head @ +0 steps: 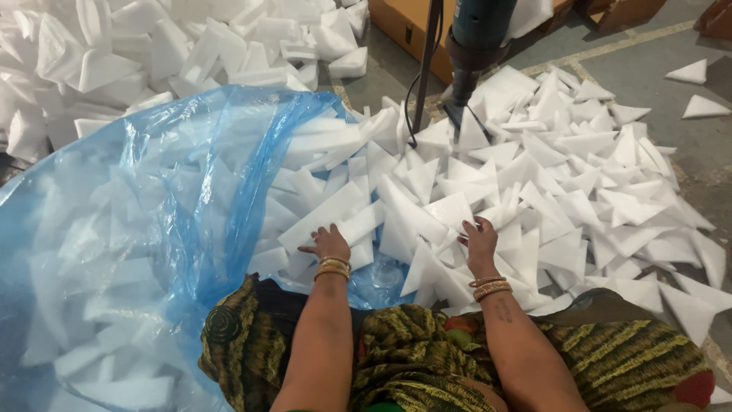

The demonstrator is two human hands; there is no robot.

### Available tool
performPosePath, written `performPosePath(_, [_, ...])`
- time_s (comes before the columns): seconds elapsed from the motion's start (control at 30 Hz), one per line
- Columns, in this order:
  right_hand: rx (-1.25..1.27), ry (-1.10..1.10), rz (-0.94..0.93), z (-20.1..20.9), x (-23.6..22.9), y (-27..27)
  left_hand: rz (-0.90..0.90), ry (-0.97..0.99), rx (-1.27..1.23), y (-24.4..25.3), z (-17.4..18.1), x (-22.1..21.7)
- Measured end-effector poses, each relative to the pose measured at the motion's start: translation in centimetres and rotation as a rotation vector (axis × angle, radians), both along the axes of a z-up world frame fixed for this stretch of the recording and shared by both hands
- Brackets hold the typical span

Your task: The person sits on the floor and repeatedly picks up white foam pieces, places them under a vertical cutting tool, and cuts them into smaller triangular pieces. The cut pieces are dropped onto a pile on the floor.

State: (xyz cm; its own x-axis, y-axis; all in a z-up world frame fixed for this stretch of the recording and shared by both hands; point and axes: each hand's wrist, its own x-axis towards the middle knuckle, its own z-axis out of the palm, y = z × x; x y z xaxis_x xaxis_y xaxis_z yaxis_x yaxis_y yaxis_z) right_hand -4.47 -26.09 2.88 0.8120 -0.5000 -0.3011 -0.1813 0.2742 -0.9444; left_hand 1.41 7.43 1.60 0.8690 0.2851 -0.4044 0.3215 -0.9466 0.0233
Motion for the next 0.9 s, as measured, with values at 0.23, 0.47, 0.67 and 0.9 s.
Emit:
performPosePath(0.23, [0.018, -0.028, 0.007, 0.4, 0.1, 0.2, -0.051, -0.035, -0.160, -2.3, -2.3, -2.4])
performPosePath(0.47, [0.011, -0.013, -0.078, 0.6, 1.0, 0.2, 0.000, -0.001, -0.518, -3.3, 0.5, -0.8])
performPosePath(0.67, [-0.188, -0.168, -0.081, 0.5, 1.3, 1.1, 0.017, -0.186, -0.619, -2.5, 1.6, 0.1])
performPosePath(0.9, [-0.430, -0.256, 0.050, 2.2, 1.2, 3.4, 0.028, -0.376, -0.738, -3.5, 1.5, 0.0])
